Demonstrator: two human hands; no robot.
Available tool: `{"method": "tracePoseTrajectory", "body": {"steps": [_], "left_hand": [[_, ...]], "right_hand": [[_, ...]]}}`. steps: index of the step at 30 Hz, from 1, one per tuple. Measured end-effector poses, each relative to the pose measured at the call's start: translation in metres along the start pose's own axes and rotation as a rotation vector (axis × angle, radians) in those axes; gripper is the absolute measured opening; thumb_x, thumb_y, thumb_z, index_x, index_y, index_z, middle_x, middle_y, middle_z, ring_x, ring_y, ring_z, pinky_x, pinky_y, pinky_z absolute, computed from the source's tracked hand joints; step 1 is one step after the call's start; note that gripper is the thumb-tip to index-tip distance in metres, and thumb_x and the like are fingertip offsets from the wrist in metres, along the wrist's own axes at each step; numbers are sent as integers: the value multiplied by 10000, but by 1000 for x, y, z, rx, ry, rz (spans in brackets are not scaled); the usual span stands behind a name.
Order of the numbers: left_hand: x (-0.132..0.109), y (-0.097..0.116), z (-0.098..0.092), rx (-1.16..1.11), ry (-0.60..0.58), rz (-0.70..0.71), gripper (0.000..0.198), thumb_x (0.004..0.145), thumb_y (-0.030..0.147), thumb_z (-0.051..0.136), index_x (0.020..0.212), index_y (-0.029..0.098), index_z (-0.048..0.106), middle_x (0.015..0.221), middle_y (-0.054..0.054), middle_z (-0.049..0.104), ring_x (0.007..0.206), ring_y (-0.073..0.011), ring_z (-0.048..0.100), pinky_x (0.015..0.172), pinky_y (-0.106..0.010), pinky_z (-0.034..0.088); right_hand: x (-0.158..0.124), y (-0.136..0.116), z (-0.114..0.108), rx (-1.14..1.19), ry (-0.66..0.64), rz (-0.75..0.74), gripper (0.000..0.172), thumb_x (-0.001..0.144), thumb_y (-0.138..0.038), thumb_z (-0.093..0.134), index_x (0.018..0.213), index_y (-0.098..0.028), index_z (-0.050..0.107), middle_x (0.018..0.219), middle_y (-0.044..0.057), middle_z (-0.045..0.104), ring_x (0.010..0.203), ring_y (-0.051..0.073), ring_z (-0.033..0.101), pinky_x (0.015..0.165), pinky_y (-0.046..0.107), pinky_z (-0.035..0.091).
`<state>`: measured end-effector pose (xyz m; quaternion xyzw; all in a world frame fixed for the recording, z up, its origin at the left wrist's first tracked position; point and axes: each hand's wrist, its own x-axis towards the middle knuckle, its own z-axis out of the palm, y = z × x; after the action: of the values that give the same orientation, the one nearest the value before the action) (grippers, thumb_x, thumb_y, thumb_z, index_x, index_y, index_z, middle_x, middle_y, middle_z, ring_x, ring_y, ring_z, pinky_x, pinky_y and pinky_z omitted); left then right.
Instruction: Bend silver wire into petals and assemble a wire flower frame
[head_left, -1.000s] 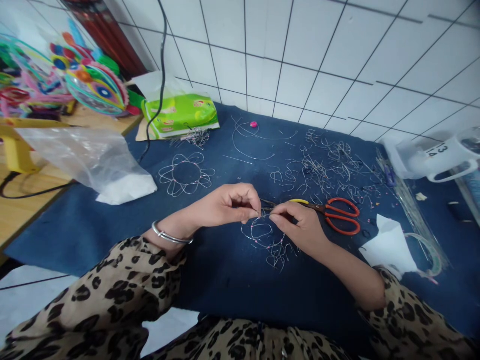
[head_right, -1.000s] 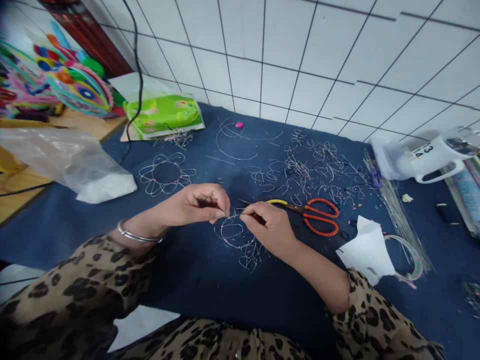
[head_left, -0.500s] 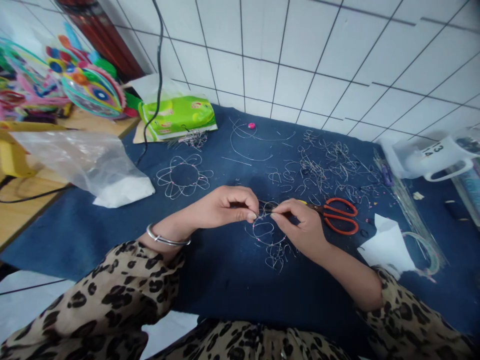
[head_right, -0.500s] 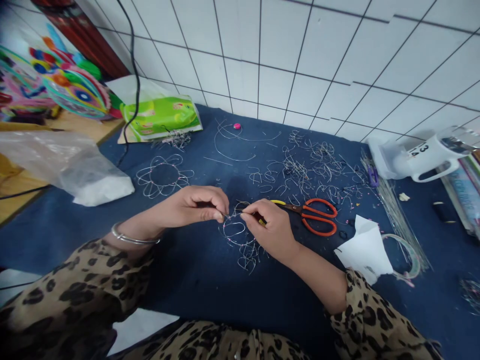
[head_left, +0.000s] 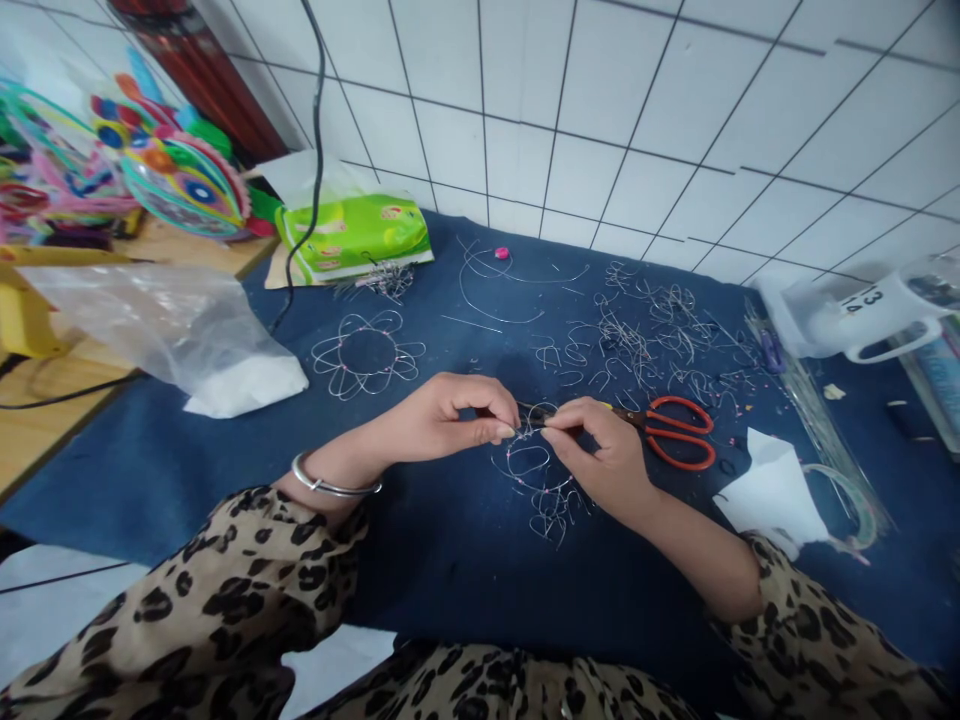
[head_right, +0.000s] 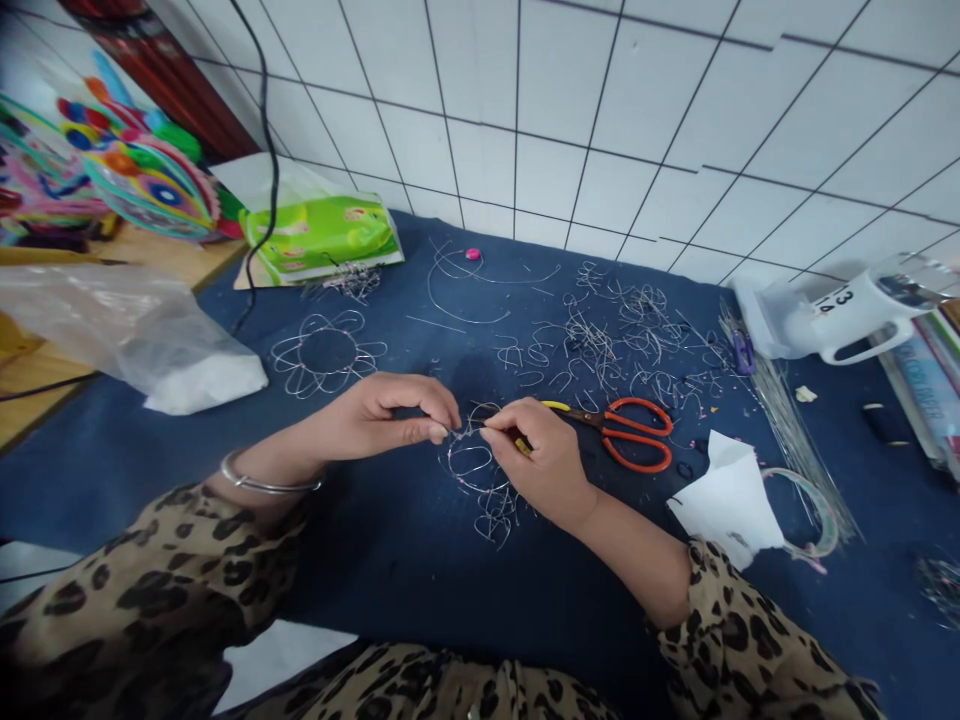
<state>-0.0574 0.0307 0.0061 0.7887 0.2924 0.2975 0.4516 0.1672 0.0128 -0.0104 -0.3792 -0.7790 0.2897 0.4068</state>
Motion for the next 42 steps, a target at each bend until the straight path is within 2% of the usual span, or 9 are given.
{"method": "tracePoseTrajectory", "body": {"steps": [4,10,19,26,37,42], "left_hand": [[0,2,3,88,69,66,54,831,153,586,839,134,636,792,-55,633,743,-121,587,690,-252,472],[0,3,9,106,120,78,61,828,144,585,859,145,637,779,-39,627,741,-116,588,680,-242,467],[0,9,15,73,167,11,75,788,80,575,778,140,619,728,-15,594,663,-99,548,622,-237,438],[-1,20,15,179,143,-40,166,731,5,514,713,147,597,684,8,579,634,-88,515,585,-219,395],[2,35,10,362,64,-100,171,736,31,470,645,157,542,643,19,543,620,-91,485,567,-217,370],[4,41,6,424,-7,-93,184,733,18,455,631,155,521,636,19,534,622,-94,474,572,-222,362]], "right_hand": [[1,-1,0,3,-5,-54,45,816,-146,594,809,-190,605,768,13,621,745,130,586,729,302,475],[2,-4,0,-8,-8,-96,52,823,-143,583,815,-192,600,760,17,614,736,131,582,713,305,477],[0,0,1,-33,-1,-139,69,821,-135,585,827,-203,598,763,15,613,750,133,589,745,316,478],[-3,0,3,-47,-14,-157,83,829,-138,571,852,-212,598,791,19,619,772,137,591,740,313,495],[-4,-3,5,-105,-45,-178,71,837,-146,564,854,-206,597,798,29,617,783,145,585,736,312,496],[-3,-5,4,-121,-53,-188,69,838,-148,571,866,-204,598,811,34,622,796,145,584,746,310,494]]}}
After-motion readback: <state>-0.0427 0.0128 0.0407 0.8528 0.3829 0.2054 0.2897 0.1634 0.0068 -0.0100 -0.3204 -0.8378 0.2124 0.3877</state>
